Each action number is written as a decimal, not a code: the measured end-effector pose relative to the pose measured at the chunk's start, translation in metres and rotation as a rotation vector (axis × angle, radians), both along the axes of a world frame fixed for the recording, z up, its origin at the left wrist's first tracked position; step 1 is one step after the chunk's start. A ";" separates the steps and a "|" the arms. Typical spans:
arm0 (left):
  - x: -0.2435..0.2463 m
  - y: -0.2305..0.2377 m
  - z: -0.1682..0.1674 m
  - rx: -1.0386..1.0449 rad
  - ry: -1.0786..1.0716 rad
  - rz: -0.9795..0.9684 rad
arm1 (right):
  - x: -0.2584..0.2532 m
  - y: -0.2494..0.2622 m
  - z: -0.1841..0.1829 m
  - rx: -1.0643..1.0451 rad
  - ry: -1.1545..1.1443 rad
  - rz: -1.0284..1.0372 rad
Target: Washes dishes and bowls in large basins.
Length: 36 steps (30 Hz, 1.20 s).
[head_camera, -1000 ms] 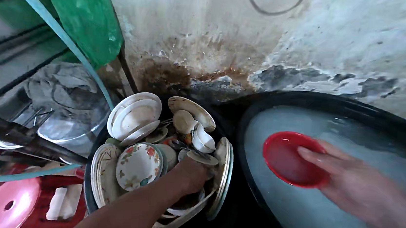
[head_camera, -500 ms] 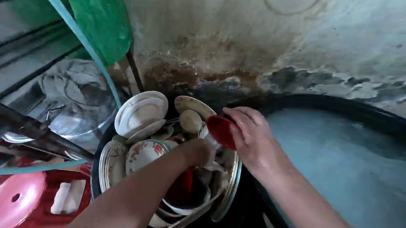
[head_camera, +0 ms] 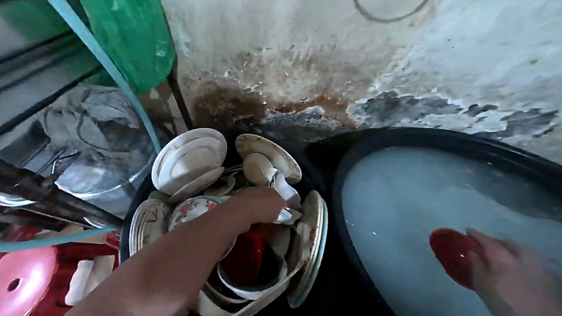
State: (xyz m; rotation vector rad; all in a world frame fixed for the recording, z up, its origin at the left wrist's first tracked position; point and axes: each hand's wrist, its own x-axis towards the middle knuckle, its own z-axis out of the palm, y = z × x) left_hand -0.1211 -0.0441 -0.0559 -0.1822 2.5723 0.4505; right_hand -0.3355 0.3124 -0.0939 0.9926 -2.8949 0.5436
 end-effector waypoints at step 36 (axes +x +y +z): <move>0.047 0.021 0.041 0.133 0.204 0.107 | 0.052 -0.113 0.098 -0.237 0.044 0.257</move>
